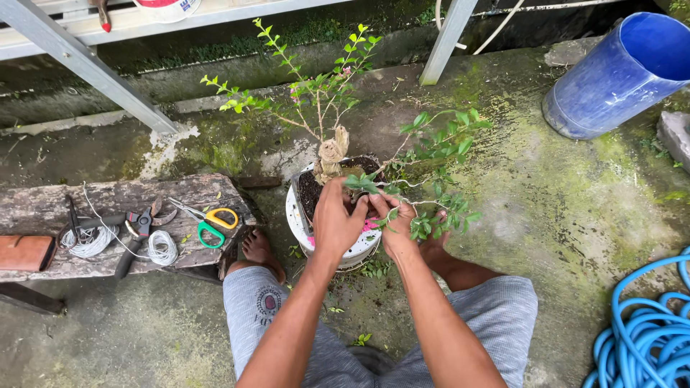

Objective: The person sits on the floor and wraps a thin wire around the branches of a potted bonsai tree to shape them. They use scissors to cut the wire from a spool and continue wrapping it around different branches.

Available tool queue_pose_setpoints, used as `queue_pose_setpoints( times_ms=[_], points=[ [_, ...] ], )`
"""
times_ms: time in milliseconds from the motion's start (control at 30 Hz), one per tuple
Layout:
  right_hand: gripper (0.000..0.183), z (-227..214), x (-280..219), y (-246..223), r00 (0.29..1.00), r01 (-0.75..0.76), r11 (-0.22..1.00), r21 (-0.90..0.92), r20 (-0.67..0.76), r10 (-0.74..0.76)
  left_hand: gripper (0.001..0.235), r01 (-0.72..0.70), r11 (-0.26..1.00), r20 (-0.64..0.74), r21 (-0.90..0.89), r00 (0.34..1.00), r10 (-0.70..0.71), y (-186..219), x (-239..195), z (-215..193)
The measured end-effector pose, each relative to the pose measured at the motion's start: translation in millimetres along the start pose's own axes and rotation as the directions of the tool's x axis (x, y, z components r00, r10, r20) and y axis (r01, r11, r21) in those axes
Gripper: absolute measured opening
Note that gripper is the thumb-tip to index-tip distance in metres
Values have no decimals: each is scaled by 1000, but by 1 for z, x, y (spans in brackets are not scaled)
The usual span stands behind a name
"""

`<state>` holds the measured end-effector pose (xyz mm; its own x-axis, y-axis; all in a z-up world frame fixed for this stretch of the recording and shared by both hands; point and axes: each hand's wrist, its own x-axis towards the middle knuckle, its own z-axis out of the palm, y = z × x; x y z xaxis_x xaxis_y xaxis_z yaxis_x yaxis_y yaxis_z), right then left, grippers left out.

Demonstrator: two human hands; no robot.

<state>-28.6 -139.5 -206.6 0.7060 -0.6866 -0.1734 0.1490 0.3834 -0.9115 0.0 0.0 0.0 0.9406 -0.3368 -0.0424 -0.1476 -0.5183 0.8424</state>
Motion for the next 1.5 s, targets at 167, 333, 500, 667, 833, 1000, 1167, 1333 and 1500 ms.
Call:
queue_pose_setpoints(
  times_ms=[167,333,500,667,833,1000,1167,1333,1500],
  points=[
    [12,-19,16,25,999,-41,999,15,16,41,13,129,887,19,-443,991,-135,-15,-12,36],
    [13,9,-20,-51,995,-63,998,19,78,61,20,356,714,239,-603,934,-264,-18,-5,53],
    [33,3,-14,-53,977,151,966,-212,180,-113,12,430,697,291,-574,903,-317,9,-2,53],
    [37,-5,1,-42,968,165,977,-134,211,-135,13,532,608,310,-589,844,-438,2,9,61],
    [35,1,-5,-56,978,90,989,-117,199,-65,21,589,511,340,-626,796,-501,0,10,73],
    [20,9,-13,-76,971,177,957,-228,199,-133,19,555,468,277,-688,796,-538,-5,9,81],
    [14,17,-14,-80,961,240,948,-209,190,-201,14,506,472,231,-722,819,-525,-4,10,84],
    [14,16,-15,-93,979,149,987,-63,151,-138,11,461,484,185,-744,838,-514,-4,10,88],
    [12,-29,11,-77,977,122,985,-126,189,-96,6,418,499,160,-759,863,-479,-12,12,94]
  ],
)
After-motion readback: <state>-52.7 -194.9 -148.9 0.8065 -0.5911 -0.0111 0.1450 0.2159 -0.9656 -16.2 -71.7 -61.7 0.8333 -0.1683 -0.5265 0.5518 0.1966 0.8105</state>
